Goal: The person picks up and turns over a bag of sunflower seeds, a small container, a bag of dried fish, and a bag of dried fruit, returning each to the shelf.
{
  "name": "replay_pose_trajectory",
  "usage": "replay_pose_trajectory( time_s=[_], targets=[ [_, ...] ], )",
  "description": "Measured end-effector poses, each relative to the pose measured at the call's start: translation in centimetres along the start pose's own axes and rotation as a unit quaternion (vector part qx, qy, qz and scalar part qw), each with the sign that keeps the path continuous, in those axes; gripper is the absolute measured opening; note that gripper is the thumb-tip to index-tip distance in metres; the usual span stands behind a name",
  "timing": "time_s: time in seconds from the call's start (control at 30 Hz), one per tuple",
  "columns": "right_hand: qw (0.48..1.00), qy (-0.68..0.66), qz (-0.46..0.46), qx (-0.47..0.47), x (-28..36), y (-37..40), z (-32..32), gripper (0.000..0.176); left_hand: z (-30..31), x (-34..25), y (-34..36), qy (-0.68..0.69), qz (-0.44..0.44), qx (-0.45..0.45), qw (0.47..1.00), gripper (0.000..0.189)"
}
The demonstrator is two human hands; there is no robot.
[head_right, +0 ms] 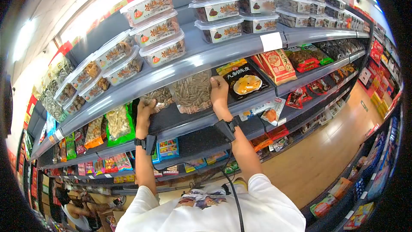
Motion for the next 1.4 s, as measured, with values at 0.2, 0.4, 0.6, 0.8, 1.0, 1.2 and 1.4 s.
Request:
replay_pose_trajectory(
  time_s=[0.2,0.4,0.6,0.8,1.0,1.2,1.4],
  targets=[
    [0.999,-0.008,0.010,0.041,-0.5,0.0,0.2,0.018,-2.2,0.8,-1.1,0.054,-0.010,0.077,0.996,0.032],
    [0.994,-0.052,-0.016,0.091,-0.9,-0.1,-0.1,0.017,-3.6,2.0,-3.5,0.010,0.001,0.103,0.995,0.034],
    [0.991,-0.068,-0.031,0.111,-0.2,0.0,-0.4,0.015,-6.3,2.2,-3.5,-0.012,-0.030,0.096,0.995,0.039],
    [0.987,-0.055,0.004,0.148,-0.5,-0.1,-0.1,0.016,-5.4,4.2,-5.5,-0.222,-0.318,0.101,0.916,0.044],
    [0.991,0.013,0.052,0.127,0.1,0.3,-0.3,0.015,-4.3,4.5,-6.9,-0.212,-0.138,0.161,0.954,0.042],
    [0.998,-0.043,-0.017,0.039,-2.1,-0.6,0.0,0.015,-5.2,2.1,-4.6,0.027,0.046,0.151,0.987,0.046],
    [0.963,-0.222,-0.149,0.029,0.3,-1.9,-0.9,0.029,-7.2,1.4,-2.8,0.089,-0.008,0.107,0.990,0.057]
  ],
)
Point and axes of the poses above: each hand's wrist, its own y-axis away from the middle knuckle, its own z-axis out of the back of the hand, x = y × z, the point moved 2 cm from there along -y, towards the middle knuckle, and after that the axes turned 13 degrees about z, right-handed, at the moved point
